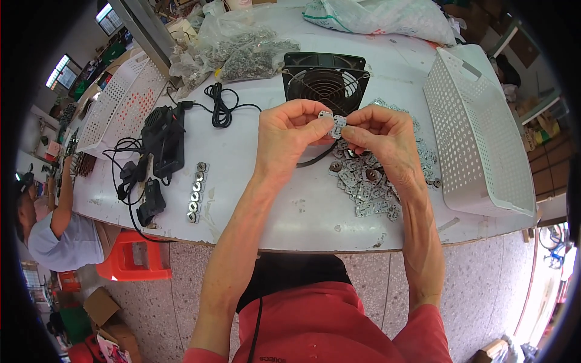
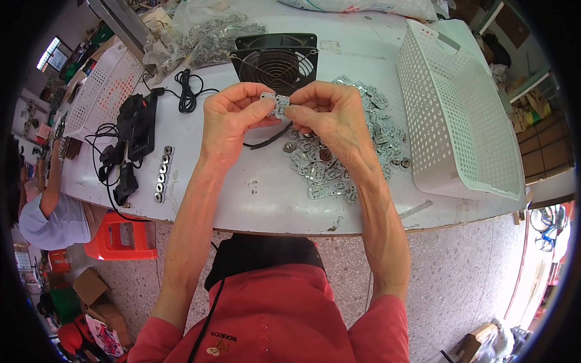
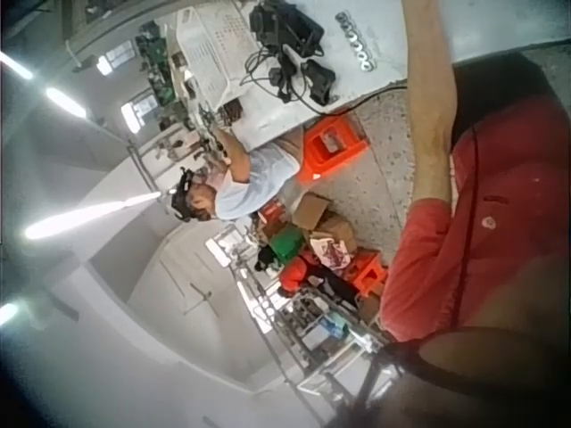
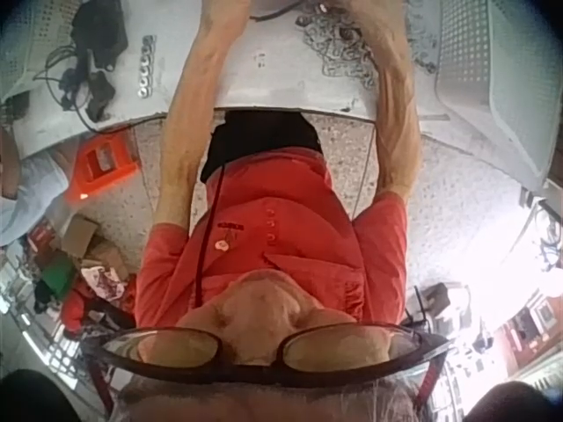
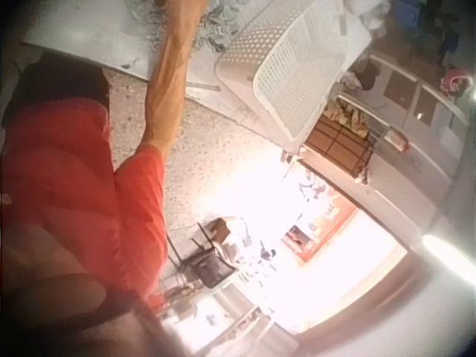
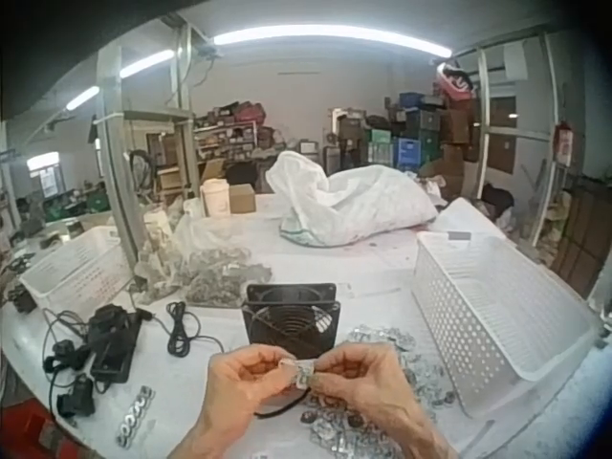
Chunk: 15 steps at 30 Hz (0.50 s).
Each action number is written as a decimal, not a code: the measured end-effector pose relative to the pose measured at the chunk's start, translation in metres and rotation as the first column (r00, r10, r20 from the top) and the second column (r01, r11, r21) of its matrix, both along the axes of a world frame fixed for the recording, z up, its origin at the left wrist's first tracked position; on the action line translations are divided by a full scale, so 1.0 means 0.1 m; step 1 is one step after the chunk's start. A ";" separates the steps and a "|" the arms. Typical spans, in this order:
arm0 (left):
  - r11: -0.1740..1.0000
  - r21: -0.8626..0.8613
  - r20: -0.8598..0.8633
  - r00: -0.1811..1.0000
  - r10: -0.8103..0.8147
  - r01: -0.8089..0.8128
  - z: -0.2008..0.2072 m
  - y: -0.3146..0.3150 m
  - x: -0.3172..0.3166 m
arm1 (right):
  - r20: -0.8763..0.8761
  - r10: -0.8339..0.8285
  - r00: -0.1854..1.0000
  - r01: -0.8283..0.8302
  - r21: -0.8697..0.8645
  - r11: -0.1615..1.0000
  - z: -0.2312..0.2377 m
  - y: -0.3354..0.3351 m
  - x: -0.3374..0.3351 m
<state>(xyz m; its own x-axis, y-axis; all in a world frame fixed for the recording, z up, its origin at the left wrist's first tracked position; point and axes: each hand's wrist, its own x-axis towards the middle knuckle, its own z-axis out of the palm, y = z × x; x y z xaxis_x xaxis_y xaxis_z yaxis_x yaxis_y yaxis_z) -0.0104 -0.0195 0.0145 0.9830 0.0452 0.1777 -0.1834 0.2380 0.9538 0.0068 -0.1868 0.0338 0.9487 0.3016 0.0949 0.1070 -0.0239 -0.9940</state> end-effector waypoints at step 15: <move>0.997 -0.073 -0.166 0.986 -0.028 0.015 0.02 0.01 0.01 | -0.014 -0.048 0.999 0.050 0.102 0.994 -0.04 0.04 0.01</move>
